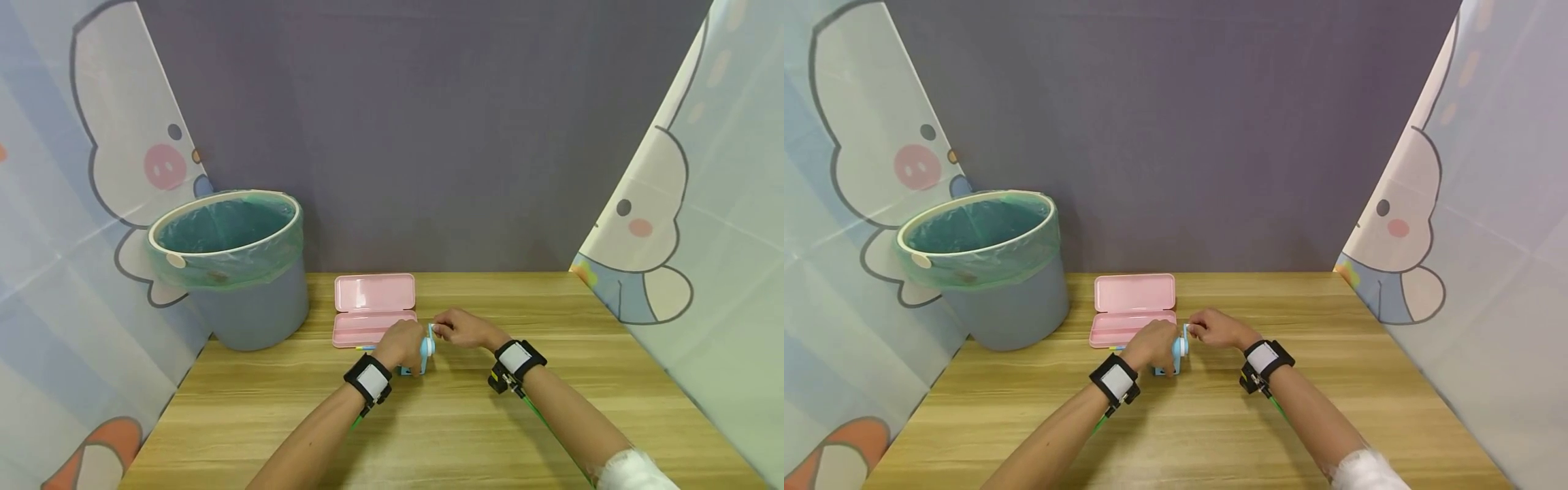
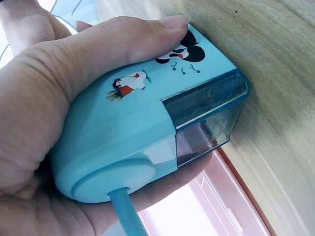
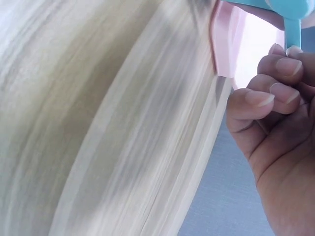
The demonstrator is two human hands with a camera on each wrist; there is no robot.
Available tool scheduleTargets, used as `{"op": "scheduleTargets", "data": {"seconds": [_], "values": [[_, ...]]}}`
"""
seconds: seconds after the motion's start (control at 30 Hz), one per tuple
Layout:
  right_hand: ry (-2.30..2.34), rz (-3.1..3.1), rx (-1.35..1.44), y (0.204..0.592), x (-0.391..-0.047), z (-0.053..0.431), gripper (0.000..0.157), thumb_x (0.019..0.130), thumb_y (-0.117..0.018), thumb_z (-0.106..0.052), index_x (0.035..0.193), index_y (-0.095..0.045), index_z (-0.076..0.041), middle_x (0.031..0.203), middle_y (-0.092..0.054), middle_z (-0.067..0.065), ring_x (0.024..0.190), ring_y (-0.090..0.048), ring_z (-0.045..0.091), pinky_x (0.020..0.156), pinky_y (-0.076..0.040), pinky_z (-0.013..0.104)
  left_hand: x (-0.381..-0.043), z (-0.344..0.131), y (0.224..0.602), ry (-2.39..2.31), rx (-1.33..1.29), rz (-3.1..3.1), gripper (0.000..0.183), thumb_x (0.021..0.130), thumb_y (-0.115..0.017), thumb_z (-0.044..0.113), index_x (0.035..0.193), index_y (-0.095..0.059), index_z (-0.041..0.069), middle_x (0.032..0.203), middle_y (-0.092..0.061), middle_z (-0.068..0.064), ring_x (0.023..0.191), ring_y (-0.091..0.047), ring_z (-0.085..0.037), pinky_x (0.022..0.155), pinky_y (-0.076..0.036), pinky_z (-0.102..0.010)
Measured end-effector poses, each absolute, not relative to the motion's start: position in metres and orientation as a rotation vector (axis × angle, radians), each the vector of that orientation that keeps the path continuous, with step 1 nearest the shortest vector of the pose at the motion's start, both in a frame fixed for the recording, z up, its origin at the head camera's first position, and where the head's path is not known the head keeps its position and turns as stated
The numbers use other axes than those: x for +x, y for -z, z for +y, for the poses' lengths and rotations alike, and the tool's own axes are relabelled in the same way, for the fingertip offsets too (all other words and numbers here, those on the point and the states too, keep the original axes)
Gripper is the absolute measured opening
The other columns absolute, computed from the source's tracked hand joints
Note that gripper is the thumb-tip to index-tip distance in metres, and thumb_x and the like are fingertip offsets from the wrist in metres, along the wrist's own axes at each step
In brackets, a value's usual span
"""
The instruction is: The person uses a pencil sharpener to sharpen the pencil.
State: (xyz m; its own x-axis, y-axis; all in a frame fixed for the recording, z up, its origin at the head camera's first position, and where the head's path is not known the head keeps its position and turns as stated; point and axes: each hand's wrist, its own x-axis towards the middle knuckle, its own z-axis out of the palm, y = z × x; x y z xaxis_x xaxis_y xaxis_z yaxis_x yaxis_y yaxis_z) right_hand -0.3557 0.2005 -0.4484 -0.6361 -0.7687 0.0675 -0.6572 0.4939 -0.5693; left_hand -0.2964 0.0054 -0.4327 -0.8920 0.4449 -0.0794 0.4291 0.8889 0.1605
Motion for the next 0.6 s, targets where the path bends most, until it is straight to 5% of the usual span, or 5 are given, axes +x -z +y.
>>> {"op": "scheduleTargets", "data": {"seconds": [0.6], "values": [[0.79, 2.502, -1.236, 0.451, -0.3533, 0.1964, 0.03, 0.105, -0.05, -0.008, 0.081, -0.061, 0.004, 0.067, -0.042, -0.011, 0.057, -0.038, 0.0, 0.057, -0.035, 0.018, -0.2948, 0.0048, 0.4335, -0.228, 0.678, 2.96, 0.044, 0.058, -0.101, 0.022, 0.087, -0.069, 0.015, 0.078, -0.063, 0.004, 0.067, -0.056, -0.011, 0.06, -0.05, -0.023]]}}
